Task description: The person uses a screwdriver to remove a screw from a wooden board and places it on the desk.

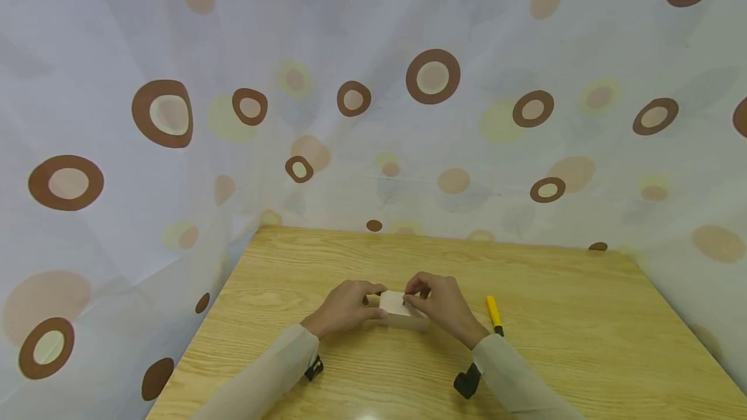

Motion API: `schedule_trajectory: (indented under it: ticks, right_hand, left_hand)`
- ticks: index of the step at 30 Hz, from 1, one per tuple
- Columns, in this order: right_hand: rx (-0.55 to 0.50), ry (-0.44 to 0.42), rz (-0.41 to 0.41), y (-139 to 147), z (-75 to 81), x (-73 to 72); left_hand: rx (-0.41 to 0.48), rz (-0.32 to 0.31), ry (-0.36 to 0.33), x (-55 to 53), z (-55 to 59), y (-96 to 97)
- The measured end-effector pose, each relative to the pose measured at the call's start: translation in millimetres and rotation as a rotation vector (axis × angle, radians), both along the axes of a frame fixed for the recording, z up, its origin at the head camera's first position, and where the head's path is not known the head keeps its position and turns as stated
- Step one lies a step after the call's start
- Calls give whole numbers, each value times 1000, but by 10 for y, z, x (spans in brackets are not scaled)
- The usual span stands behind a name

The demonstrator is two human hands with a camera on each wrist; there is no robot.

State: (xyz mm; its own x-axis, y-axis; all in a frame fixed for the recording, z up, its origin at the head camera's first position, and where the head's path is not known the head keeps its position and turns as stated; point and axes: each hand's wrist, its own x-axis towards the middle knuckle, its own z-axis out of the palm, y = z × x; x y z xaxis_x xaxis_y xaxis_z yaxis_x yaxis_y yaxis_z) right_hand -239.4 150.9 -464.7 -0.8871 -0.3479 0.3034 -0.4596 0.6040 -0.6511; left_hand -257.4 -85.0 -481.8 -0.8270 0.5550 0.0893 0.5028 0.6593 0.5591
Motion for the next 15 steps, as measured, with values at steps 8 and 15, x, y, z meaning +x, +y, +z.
schedule_trajectory:
  ticks: [8,15]
  right_hand:
    - [22,54,46,7,-23,-9]
    - [8,44,54,-14,-25,-5]
  left_hand:
    - [-11,5,1,4,-5,-3]
    - [-2,-3,-5,-11,-22,-10]
